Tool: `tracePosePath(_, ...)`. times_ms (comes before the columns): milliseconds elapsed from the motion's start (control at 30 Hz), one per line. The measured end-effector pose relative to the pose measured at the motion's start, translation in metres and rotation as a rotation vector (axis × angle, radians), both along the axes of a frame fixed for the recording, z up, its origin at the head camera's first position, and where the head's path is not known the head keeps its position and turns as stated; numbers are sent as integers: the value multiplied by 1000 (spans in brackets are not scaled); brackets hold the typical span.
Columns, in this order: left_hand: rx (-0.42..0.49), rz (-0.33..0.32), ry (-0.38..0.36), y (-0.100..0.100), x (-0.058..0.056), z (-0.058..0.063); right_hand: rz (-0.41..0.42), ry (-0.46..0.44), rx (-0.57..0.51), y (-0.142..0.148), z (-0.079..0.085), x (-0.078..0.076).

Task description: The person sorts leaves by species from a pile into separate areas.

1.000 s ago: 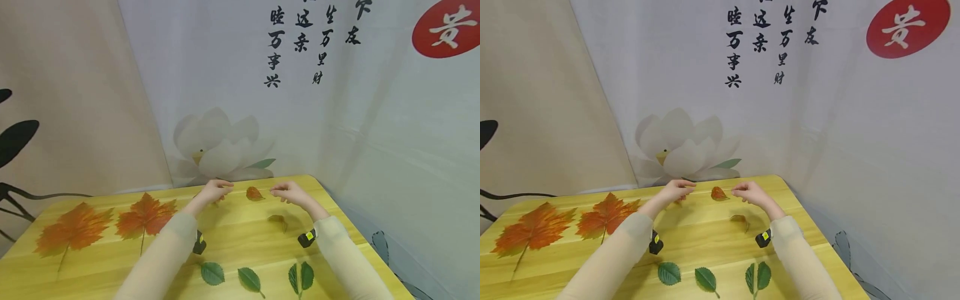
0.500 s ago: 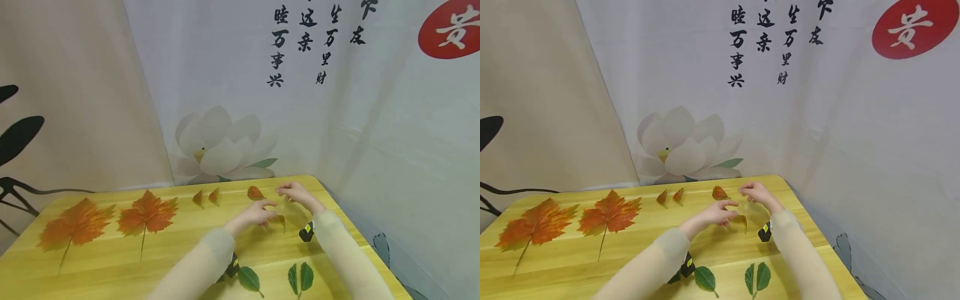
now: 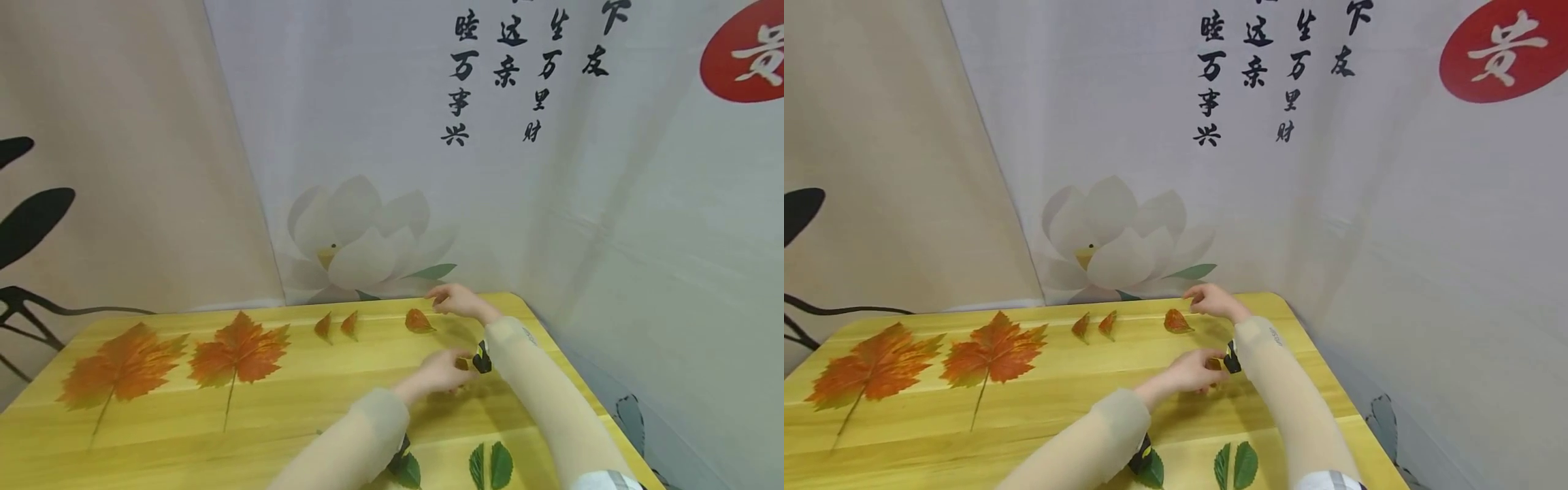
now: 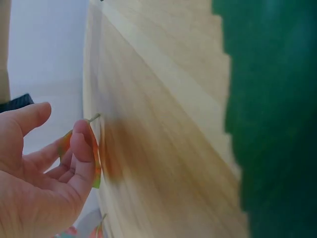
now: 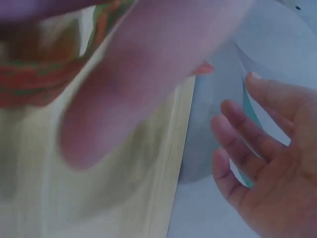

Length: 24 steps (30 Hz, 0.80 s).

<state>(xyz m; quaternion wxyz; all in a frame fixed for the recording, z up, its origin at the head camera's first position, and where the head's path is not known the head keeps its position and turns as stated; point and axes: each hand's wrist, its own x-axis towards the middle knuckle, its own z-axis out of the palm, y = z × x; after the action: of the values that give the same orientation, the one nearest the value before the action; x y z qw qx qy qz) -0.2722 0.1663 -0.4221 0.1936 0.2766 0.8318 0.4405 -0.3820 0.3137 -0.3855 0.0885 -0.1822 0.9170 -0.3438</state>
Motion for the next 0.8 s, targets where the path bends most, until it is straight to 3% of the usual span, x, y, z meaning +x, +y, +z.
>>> tracePosePath(267, 69, -6, -15, -1, -2, -6, 67, -61, 94, -13, -6, -12)
tracePosePath(433, 91, -22, -40, -5, -4, -6, 112, -39, 132, -18, -9, -17)
tracePosePath(800, 72, -20, -26, -20, -13, -4, 71, -102, 110, -21, -18, -24)
